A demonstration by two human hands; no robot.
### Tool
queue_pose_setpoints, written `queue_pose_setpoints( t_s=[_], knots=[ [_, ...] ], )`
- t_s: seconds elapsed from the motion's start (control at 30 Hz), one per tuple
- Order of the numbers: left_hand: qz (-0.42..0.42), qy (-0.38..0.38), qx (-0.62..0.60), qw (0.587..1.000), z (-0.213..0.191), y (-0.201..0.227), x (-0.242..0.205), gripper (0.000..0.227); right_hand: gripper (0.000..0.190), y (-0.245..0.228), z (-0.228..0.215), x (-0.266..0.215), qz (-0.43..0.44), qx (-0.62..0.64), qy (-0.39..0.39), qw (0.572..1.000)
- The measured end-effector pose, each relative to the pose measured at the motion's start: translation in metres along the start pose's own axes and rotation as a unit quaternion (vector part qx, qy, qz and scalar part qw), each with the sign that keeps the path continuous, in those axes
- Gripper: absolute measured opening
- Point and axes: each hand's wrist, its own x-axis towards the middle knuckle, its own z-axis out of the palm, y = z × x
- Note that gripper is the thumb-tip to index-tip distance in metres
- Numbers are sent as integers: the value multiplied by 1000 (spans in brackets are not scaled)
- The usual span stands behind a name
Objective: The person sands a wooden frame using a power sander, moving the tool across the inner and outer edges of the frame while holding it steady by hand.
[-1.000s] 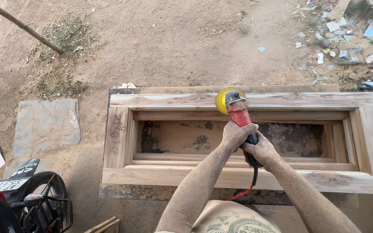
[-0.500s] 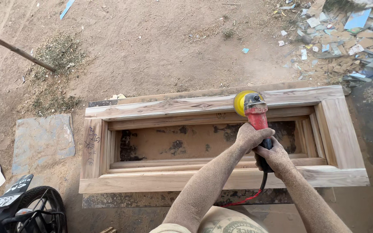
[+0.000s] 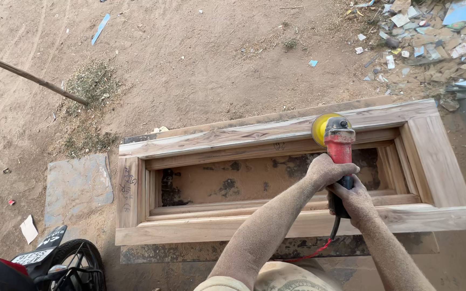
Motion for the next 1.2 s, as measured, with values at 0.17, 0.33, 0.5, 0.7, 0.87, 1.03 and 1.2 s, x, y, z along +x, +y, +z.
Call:
queue_pose_setpoints(
  t_s=[0.17,0.33,0.5,0.7,0.87,1.03,1.2],
  knots=[
    [-38,71,-138,987,-93,-57,-58,45,52,-6,105,-18,28,-44,-76,996],
    [-40,170,-251,952,-204,-137,-120,44,51,-10,240,-36,16,-146,-162,976],
    [-43,270,-357,893,-318,-219,-185,41,62,7,386,-40,-67,-278,-239,928],
    [-96,322,-394,855,-416,-277,-246,38,72,13,516,-50,-56,-322,-291,899],
    [-27,368,-418,830,-450,-303,-260,45,67,2,564,-68,-39,-310,-329,891],
    [-48,395,-428,811,-438,-312,-277,49,63,4,566,-83,13,-337,-350,874],
    [-56,422,-388,817,-415,-311,-293,49,54,13,550,-96,31,-331,-380,863]
  ],
)
